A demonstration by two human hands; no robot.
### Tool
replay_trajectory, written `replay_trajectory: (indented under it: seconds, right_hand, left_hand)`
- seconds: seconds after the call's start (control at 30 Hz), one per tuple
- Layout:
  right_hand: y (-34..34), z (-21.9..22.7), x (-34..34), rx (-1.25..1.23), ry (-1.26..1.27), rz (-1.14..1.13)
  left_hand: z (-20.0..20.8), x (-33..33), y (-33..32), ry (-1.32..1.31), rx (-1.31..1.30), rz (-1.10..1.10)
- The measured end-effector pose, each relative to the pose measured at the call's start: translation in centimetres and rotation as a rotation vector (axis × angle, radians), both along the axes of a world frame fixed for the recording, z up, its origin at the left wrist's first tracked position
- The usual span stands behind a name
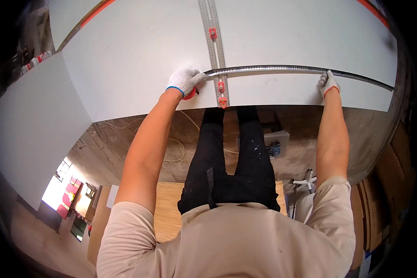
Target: The person uses a drill to fasten a white panel to a wooden frame. They then use a T-square to align the panel and retrieve a tape measure from a toolbox. Finally, they measure the panel's dimensions using the tape measure.
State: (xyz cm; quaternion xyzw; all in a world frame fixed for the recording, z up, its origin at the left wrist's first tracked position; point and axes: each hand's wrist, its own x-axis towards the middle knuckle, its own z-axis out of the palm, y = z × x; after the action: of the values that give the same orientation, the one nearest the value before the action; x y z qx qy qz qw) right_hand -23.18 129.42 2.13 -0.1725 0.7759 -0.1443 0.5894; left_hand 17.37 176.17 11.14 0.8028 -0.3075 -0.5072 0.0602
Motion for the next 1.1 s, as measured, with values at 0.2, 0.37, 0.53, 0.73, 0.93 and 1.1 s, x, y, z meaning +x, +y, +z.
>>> replay_trajectory:
  seconds: [0.2, 0.37, 0.53, 0.73, 0.93, 1.1]
  right_hand:
    - [0.3, 0.3, -0.4, -0.028, -0.027, 0.012]
    - [0.2, 0.3, 0.1, -0.035, 0.044, 0.016]
    - [-0.9, -1.1, -0.8, -0.039, -0.011, 0.069]
    - [1.1, -0.3, 1.0, -0.093, -0.003, -0.158]
    - [2.4, 4.2, 0.7, -0.317, 0.272, 0.062]
    - [8.6, 17.6, 7.0, -0.602, 0.359, 0.163]
  left_hand:
    - [-0.1, 0.1, 0.0, 0.031, 0.044, -0.022]
    - [0.3, -0.1, -0.2, -0.007, 0.003, 0.008]
    - [-0.7, -0.2, 0.7, -0.031, -0.037, 0.030]
    - [0.2, -0.2, 0.7, -0.017, 0.047, -0.003]
    - [3.9, 0.7, 1.9, 0.308, 0.056, 0.147]
    - [9.1, -3.0, 4.4, 0.456, -0.048, 0.017]
